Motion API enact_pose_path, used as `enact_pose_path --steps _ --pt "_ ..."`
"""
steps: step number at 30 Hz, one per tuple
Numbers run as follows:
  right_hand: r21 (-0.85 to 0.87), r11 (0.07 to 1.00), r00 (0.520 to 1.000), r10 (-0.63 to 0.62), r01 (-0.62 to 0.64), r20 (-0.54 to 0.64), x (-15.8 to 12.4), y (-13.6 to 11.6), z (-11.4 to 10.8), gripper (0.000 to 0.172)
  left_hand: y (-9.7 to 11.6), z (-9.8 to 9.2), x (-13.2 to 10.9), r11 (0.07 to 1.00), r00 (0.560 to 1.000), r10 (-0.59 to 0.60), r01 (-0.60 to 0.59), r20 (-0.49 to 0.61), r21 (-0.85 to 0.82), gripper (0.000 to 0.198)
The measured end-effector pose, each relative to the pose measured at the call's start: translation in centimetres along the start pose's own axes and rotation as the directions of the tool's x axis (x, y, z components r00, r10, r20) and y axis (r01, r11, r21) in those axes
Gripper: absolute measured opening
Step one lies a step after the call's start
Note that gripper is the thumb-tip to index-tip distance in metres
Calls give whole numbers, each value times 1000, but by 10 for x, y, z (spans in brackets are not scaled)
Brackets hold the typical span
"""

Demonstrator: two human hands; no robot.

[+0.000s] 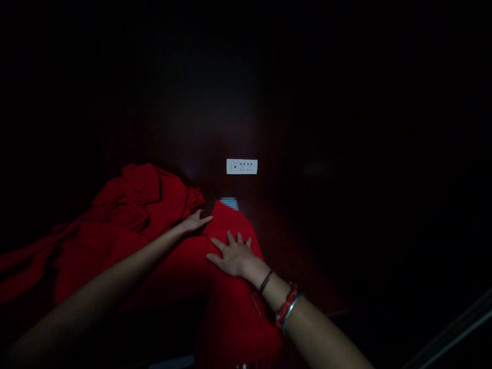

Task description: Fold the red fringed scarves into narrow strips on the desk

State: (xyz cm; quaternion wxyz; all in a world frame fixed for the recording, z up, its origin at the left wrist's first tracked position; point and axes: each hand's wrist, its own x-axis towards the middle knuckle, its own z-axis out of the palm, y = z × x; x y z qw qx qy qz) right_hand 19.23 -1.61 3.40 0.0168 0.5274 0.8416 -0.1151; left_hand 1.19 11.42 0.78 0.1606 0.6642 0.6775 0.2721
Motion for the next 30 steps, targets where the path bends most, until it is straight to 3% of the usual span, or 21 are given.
enact_pose_path --steps 3,10,14,18,20,24,30 --pt "-34 998 997 43 -45 -60 12 9 4 66 -1 2 -18 995 994 96 -97 49 12 48" --pt "-57 995 997 76 -77 -25 15 9 23 67 -2 2 -35 975 978 198 -203 64 84 17" --pt "-76 992 995 100 -99 9 4 4 17 67 -5 -3 -49 973 983 185 -183 -4 141 25" --pt "-88 996 998 34 -29 49 8 11 -9 65 -7 -1 -65 960 976 198 -175 -87 217 31" --pt "-79 997 999 -24 21 -35 25 20 -29 54 -7 1 -71 949 963 233 -193 -138 251 32" --pt "-72 997 963 21 -42 -270 84 33 -63 35 -4 5 -78 915 933 300 -224 -198 335 32" --pt "-47 997 953 51 -68 -300 166 27 -63 35 -7 8 -76 888 929 335 -255 -158 382 33"
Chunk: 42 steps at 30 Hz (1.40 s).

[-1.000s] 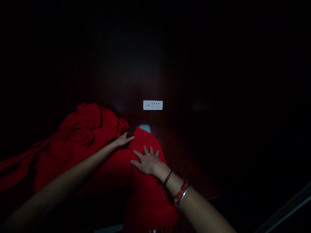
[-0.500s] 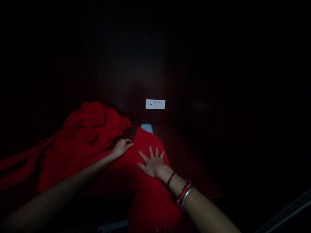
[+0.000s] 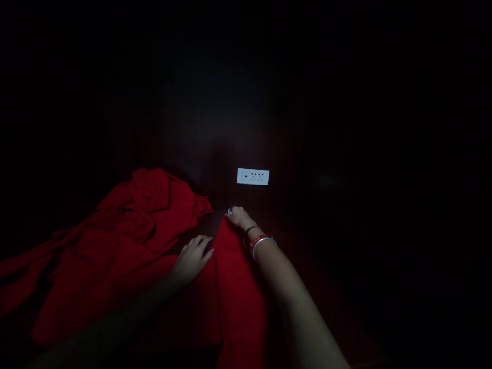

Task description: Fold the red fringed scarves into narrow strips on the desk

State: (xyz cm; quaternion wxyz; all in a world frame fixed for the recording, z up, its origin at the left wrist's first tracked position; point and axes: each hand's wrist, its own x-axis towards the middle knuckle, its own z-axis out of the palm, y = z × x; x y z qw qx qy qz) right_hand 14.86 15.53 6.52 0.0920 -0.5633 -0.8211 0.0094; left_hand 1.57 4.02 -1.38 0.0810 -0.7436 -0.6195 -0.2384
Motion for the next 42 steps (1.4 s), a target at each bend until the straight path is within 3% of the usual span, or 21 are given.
enact_pose_path --steps 4,6,9,11,12,18,20,22,24,26,28,30,33,38,42 --pt "30 999 999 36 -37 34 28 -4 17 26 2 -1 0 1000 999 17 -17 -46 -12 31" --pt "68 996 997 53 -56 47 39 1 21 19 6 -5 -3 991 989 118 -123 -87 -53 31" --pt "138 984 993 112 -115 34 49 14 22 18 13 -10 -11 883 897 434 -441 -81 -161 31" --pt "183 971 988 155 -155 15 53 24 22 20 16 -11 -16 806 833 550 -547 -55 -228 29" --pt "204 964 984 175 -173 7 54 27 23 20 17 -11 -18 793 825 563 -556 -49 -250 28" --pt "273 928 959 278 -255 -47 54 39 29 23 18 -6 -19 809 846 528 -527 -74 -261 28" --pt "281 923 958 284 -262 -42 55 40 32 23 17 -3 -18 843 879 470 -475 -84 -252 25" --pt "291 926 966 257 -240 -21 56 41 32 21 15 0 -16 906 936 338 -353 -102 -235 26" --pt "301 934 979 203 -190 -13 53 42 27 19 12 4 -14 963 977 177 -198 -121 -183 30" --pt "309 941 987 154 -135 -39 43 43 20 22 9 8 -12 989 987 95 -108 -129 -101 34" --pt "286 958 992 72 -39 -108 23 43 13 29 8 9 -12 993 989 112 -116 -100 -35 35" --pt "197 971 979 -102 137 -179 -4 43 11 34 10 8 -12 991 990 135 -136 -46 -8 34" --pt "35 942 932 -325 334 -162 -48 46 24 36 13 4 -13 994 994 106 -107 22 28 36" --pt "-57 979 971 -199 193 -129 -82 55 52 40 12 4 -13 996 995 22 -30 96 83 48" --pt "-85 980 971 -188 177 -146 -88 48 46 43 7 9 -12 997 983 0 -15 185 81 58"
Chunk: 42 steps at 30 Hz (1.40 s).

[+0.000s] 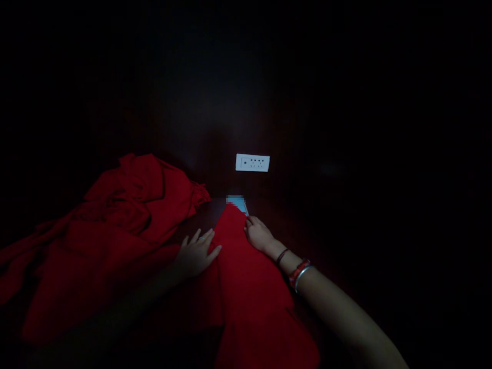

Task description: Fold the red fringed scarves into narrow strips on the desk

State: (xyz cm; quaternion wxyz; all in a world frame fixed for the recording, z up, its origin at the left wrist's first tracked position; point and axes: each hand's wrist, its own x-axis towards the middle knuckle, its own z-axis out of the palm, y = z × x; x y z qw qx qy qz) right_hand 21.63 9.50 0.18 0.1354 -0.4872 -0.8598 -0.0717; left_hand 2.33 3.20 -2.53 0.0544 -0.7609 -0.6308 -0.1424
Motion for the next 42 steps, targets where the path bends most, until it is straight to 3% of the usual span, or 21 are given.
enact_pose_path --steps 3,7,11,14,18,22,28,36,39,42 --pt "13 999 999 -32 31 17 -14 -17 -13 54 -3 0 1 1000 999 -5 5 40 -9 61" --pt "43 999 965 2 -14 262 -41 -36 -16 68 -5 -5 2 1000 993 -7 10 120 -25 72" --pt "32 996 943 63 -78 326 -49 -41 -15 70 -6 -9 2 998 983 0 11 185 -58 82" --pt "67 996 951 31 -54 309 -49 -42 -25 70 -9 -10 4 996 989 4 10 149 -93 79" --pt "105 991 979 68 -89 193 -62 -47 -43 70 -23 -17 5 994 998 -26 31 50 -105 67" --pt "64 982 955 158 -179 253 -83 -51 -41 74 -35 -26 -7 999 1000 -3 1 -29 -40 62" --pt "-16 982 951 185 -187 247 -90 -53 -26 74 -29 -23 -28 1000 971 0 1 240 0 79" --pt "-22 979 951 204 -204 234 -91 -52 -25 76 -30 -33 -27 993 924 -116 108 363 43 91" --pt "-2 978 932 198 -207 303 -87 -53 -33 77 -27 -35 -29 994 944 -108 97 312 48 86" --pt "60 982 934 151 -180 324 -79 -58 -45 77 -20 -35 -31 999 989 -25 19 144 40 76"
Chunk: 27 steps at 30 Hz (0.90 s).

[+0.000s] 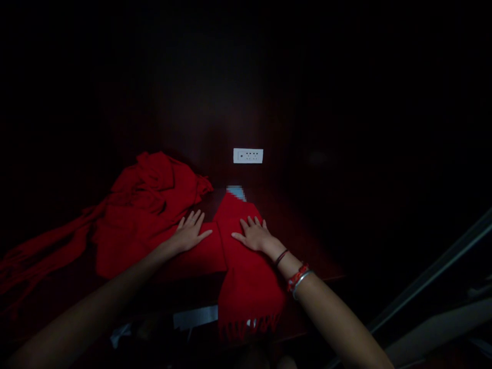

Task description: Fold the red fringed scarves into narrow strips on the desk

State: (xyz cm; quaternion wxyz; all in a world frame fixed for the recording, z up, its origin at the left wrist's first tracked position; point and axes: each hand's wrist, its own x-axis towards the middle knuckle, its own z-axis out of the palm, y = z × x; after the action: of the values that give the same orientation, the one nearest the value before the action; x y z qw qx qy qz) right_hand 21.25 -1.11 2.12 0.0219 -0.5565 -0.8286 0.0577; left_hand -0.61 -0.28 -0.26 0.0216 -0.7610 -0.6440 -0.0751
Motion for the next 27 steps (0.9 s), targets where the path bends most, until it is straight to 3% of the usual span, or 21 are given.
enact_pose_path --steps 2,9,14,17,22,25,27 --pt "18 999 998 -42 43 -48 2 -6 -3 75 6 0 -2 998 997 50 -51 -51 -27 73" --pt "-19 998 997 -54 53 -63 6 -12 22 68 10 7 -7 996 981 74 -63 179 -68 79" --pt "-12 998 994 -65 64 -89 6 -12 25 67 9 5 -9 996 983 67 -57 170 -65 77" --pt "3 998 994 -61 62 -92 5 -13 24 67 11 7 -8 996 993 67 -62 96 -60 74" --pt "125 979 986 -161 164 -30 19 4 -7 57 15 11 -2 990 986 127 -133 -105 -53 66" --pt "184 975 984 -98 126 -151 43 23 -33 44 18 11 2 971 967 216 -227 -134 -78 59" --pt "151 985 963 -36 79 -267 60 33 -38 44 19 11 4 958 961 260 -270 -97 -102 56"
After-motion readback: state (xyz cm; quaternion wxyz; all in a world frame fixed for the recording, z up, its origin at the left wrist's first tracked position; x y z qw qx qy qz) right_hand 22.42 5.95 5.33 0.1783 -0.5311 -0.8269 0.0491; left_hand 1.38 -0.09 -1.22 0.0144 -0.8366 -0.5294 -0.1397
